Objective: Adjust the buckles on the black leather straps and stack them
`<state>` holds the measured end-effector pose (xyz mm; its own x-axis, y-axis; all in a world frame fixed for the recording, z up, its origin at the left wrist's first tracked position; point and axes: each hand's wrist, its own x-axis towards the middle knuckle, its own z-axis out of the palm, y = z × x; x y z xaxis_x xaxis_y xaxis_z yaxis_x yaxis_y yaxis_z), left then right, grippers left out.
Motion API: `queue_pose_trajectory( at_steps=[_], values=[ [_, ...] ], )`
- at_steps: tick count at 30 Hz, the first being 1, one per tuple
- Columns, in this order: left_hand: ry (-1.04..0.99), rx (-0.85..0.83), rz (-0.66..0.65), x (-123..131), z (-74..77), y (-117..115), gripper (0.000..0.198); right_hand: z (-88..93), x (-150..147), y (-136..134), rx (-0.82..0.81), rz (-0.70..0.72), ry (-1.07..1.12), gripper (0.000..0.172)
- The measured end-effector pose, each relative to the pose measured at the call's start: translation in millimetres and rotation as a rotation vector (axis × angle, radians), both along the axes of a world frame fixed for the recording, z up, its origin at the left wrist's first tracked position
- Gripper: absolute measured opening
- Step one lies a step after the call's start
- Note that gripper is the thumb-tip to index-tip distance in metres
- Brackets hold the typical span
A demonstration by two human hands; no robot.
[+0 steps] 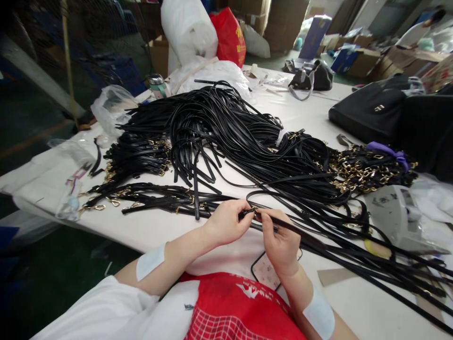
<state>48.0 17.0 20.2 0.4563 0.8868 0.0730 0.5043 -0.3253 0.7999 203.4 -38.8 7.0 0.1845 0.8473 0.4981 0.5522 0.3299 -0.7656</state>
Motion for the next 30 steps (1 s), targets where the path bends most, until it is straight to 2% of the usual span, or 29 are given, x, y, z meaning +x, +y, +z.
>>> queue_pose_trajectory(
  at_steps=[3,6,8,10,14,16,22,26,30],
  values=[
    [-0.059,-0.004,-0.027,-5,3.5,3,0.020,13.0,8,5,0.037,-0.016,0.131,0.022],
    [-0.127,0.000,-0.038,-9,3.0,4,0.020,22.9,13,9,-0.056,0.111,0.353,0.035],
    [-0.167,-0.008,-0.043,-10,-0.1,3,0.021,25.1,15,11,-0.096,0.192,0.383,0.046],
    [-0.201,-0.001,-0.040,-11,-3.7,2,0.022,24.8,17,13,-0.105,0.217,0.323,0.056],
    [-0.260,0.058,-0.045,-15,-7.8,-2,0.021,21.7,24,18,-0.237,0.230,0.043,0.038],
    [-0.270,0.077,-0.055,-16,-8.2,-2,0.022,19.8,27,20,-0.301,0.270,-0.074,0.035],
    [-0.284,0.076,-0.102,-14,-8.4,-1,0.021,18.6,29,23,-0.286,0.374,-0.282,0.033],
    [-0.260,0.082,-0.143,-11,-7.7,-2,0.019,20.1,25,20,-0.265,0.379,-0.329,0.029],
    [-0.215,0.180,-0.156,-10,-8.8,-4,0.021,15.9,21,17,-0.248,0.363,-0.259,0.029]
  ],
)
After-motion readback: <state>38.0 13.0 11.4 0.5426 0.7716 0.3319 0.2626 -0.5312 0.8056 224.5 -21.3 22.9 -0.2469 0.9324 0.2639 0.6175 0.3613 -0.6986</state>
